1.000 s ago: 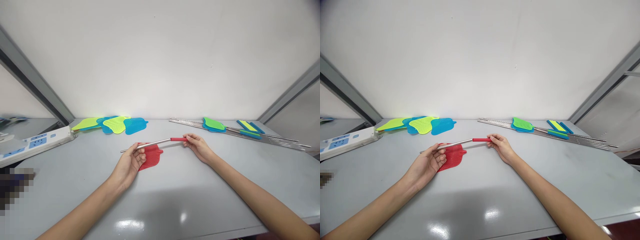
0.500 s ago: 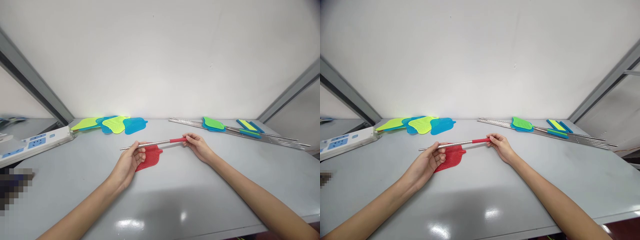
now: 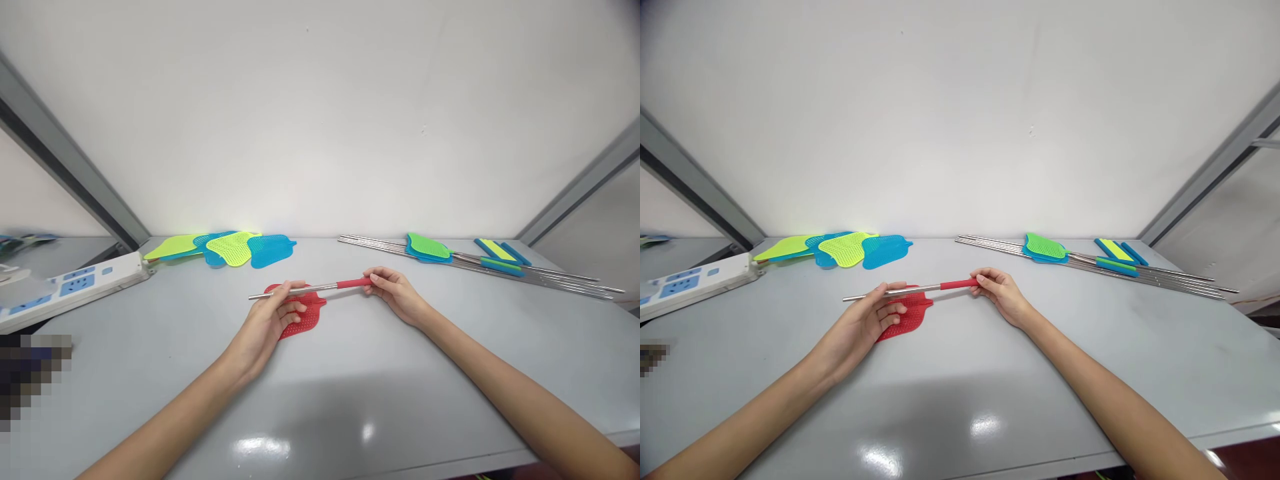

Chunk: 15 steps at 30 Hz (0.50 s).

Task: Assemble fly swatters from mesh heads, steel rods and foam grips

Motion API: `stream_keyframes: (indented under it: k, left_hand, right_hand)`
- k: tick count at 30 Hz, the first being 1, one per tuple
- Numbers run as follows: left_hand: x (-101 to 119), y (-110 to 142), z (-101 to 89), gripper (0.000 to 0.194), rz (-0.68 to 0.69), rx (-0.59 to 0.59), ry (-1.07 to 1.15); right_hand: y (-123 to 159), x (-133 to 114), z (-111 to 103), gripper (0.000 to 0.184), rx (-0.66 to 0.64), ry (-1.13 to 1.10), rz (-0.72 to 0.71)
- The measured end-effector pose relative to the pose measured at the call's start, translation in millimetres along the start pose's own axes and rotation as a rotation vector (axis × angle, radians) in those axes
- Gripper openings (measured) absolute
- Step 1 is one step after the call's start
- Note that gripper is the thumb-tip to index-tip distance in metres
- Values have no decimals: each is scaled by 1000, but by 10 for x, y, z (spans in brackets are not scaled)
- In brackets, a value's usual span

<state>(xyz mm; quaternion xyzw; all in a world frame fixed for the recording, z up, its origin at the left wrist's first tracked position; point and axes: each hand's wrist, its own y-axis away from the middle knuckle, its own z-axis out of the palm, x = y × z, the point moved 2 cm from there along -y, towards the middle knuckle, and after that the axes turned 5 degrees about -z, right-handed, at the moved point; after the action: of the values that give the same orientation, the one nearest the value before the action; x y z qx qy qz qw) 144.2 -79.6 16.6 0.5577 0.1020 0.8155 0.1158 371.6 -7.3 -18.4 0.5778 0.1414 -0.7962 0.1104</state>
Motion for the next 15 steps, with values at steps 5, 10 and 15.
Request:
stream_keyframes:
  k: [5,10,15]
  left_hand:
    - [-31,70,104,30,-45,-101,-29]
    - [-55,81,141,31,-111,-135,137]
    - [-15,58,122,32,-69,-107,231]
  right_hand:
    - [54,-15,65,15,-41,-12,30]
    - [85,2,145,18,-3,205,-50]
    - [375,-438,606,23,78,602,-542]
